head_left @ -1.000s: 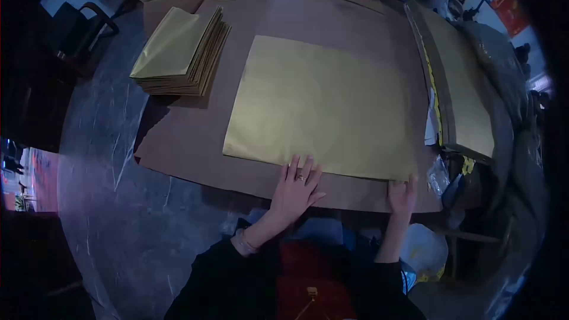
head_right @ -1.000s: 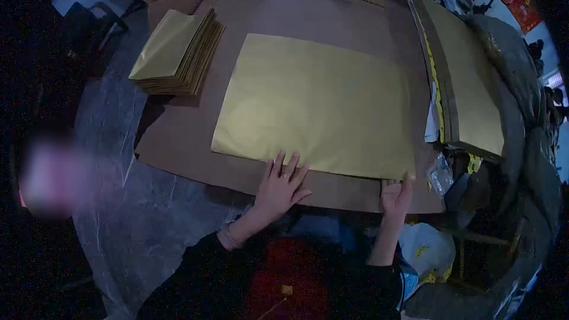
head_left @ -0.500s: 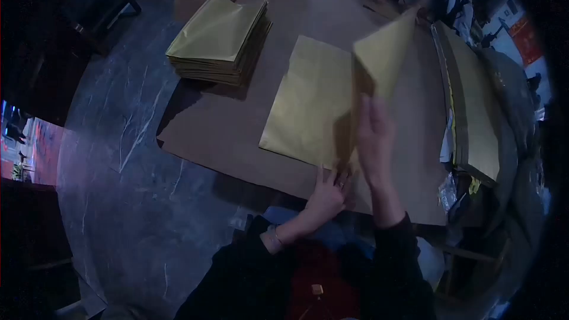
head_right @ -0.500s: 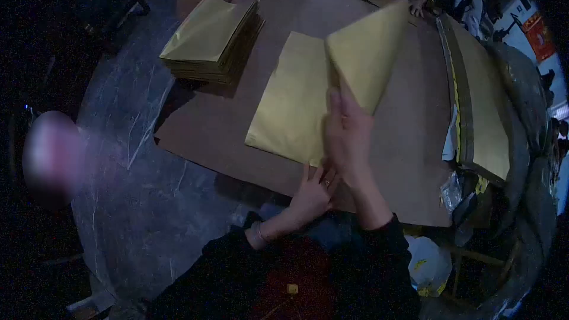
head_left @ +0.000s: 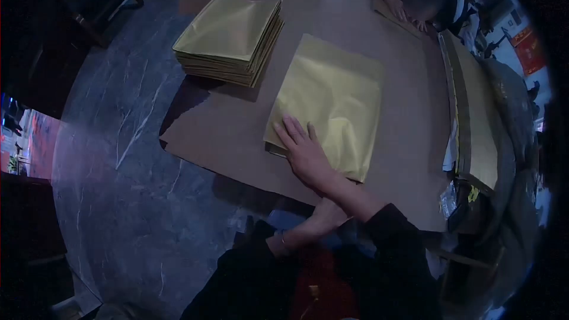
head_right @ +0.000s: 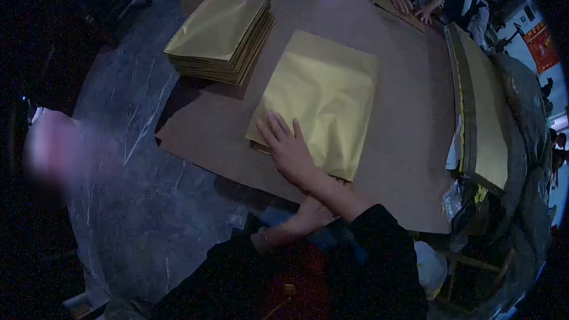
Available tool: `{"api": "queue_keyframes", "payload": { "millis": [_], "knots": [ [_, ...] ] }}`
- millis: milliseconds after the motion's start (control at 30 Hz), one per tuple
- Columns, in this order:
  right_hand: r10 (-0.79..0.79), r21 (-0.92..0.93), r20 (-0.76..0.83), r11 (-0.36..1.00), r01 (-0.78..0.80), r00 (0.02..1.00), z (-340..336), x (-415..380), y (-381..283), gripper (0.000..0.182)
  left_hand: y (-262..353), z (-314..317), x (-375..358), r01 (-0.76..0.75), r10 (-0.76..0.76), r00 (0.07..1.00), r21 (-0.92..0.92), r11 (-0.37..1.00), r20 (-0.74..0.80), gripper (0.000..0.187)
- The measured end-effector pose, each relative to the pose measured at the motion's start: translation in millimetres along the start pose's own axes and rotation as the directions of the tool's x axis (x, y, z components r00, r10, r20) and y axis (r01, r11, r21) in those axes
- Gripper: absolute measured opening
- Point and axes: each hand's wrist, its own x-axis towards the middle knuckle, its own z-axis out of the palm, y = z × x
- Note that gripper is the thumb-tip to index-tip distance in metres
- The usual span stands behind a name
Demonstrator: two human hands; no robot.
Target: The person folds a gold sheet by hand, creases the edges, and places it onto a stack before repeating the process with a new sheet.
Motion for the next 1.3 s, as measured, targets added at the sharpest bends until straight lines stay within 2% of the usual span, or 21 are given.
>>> {"api": "queue_keyframes", "payload": {
  "millis": [67, 100, 167, 300, 367, 467, 567, 700, 767, 800, 867, 967, 1100, 1167, 1200, 1300],
  "knots": [
    [0.021, 0.006, 0.019, 1.0, -0.021, 1.0, -2, -4, 7, 0.061, 6, -4, 4, -0.008, -0.01, 0.997, 0.236, 0.972, 0.076, 0.054],
    [0.043, 0.01, 0.028, 0.999, -0.044, 0.999, -3, -6, 10, 0.06, 7, -7, 6, -0.004, -0.015, 0.997, 0.233, 0.973, 0.078, 0.054],
    [0.009, -0.005, 0.004, 1.0, -0.009, 1.0, -7, -9, 12, 0.057, 8, -11, 8, -0.005, -0.045, 0.978, 0.238, 0.971, 0.205, 0.052],
    [-0.027, -0.068, -0.005, 0.997, 0.027, 1.0, -2, -10, 16, 0.053, 4, -8, 4, -0.05, 0.006, 0.984, 0.239, 0.97, 0.179, 0.05],
    [-0.046, -0.042, -0.038, 0.998, 0.045, 0.998, -2, -10, 15, 0.048, 6, -15, 11, 0.023, -0.059, 0.948, 0.116, 0.993, 0.312, 0.05],
    [-0.053, -0.015, -0.028, 0.998, 0.053, 0.998, -2, -10, 16, 0.047, 4, -12, 9, -0.058, 0.005, 0.959, 0.178, 0.982, 0.285, 0.049],
    [-0.048, -0.013, -0.015, 0.999, 0.048, 0.999, -3, -11, 15, 0.047, 4, -9, 10, -0.07, -0.007, 0.95, 0.236, 0.969, 0.311, 0.049],
    [-0.061, -0.051, -0.006, 0.997, 0.061, 0.998, -3, -12, 15, 0.049, 5, -11, 9, -0.011, -0.041, 0.954, 0.171, 0.985, 0.297, 0.048],
    [-0.072, -0.053, -0.011, 0.996, 0.071, 0.997, -3, -13, 16, 0.05, 10, -22, 14, 0.037, -0.102, 0.905, 0.162, 0.986, 0.412, 0.048],
    [-0.071, -0.053, -0.008, 0.996, 0.071, 0.997, -3, -13, 15, 0.05, 9, -20, 12, 0.038, -0.102, 0.905, 0.16, 0.986, 0.413, 0.048],
    [-0.074, -0.049, 0.004, 0.996, 0.074, 0.997, -4, -14, 15, 0.049, 5, -12, 8, -0.069, -0.007, 0.944, 0.216, 0.974, 0.33, 0.048],
    [-0.046, 0.035, 0.004, 0.998, 0.046, 0.999, -6, -14, 15, 0.05, 3, -8, 7, -0.06, -0.006, 0.94, 0.183, 0.981, 0.342, 0.048],
    [-0.054, 0.024, 0.0, 0.998, 0.054, 0.999, -7, -14, 15, 0.049, 4, -10, 9, -0.082, 0.009, 0.952, 0.228, 0.97, 0.307, 0.047],
    [-0.055, 0.017, 0.011, 0.998, 0.055, 0.998, -6, -14, 16, 0.049, 8, -18, 10, -0.012, -0.035, 0.941, 0.137, 0.99, 0.335, 0.048],
    [-0.054, -0.006, 0.022, 0.998, 0.055, 0.998, -6, -14, 15, 0.05, 7, -18, 10, -0.006, -0.011, 0.941, 0.048, 0.999, 0.339, 0.048],
    [-0.052, 0.002, 0.025, 0.999, 0.051, 0.998, -7, -14, 14, 0.05, 5, -13, 11, -0.035, -0.008, 0.945, 0.126, 0.991, 0.327, 0.048]
  ]
}}
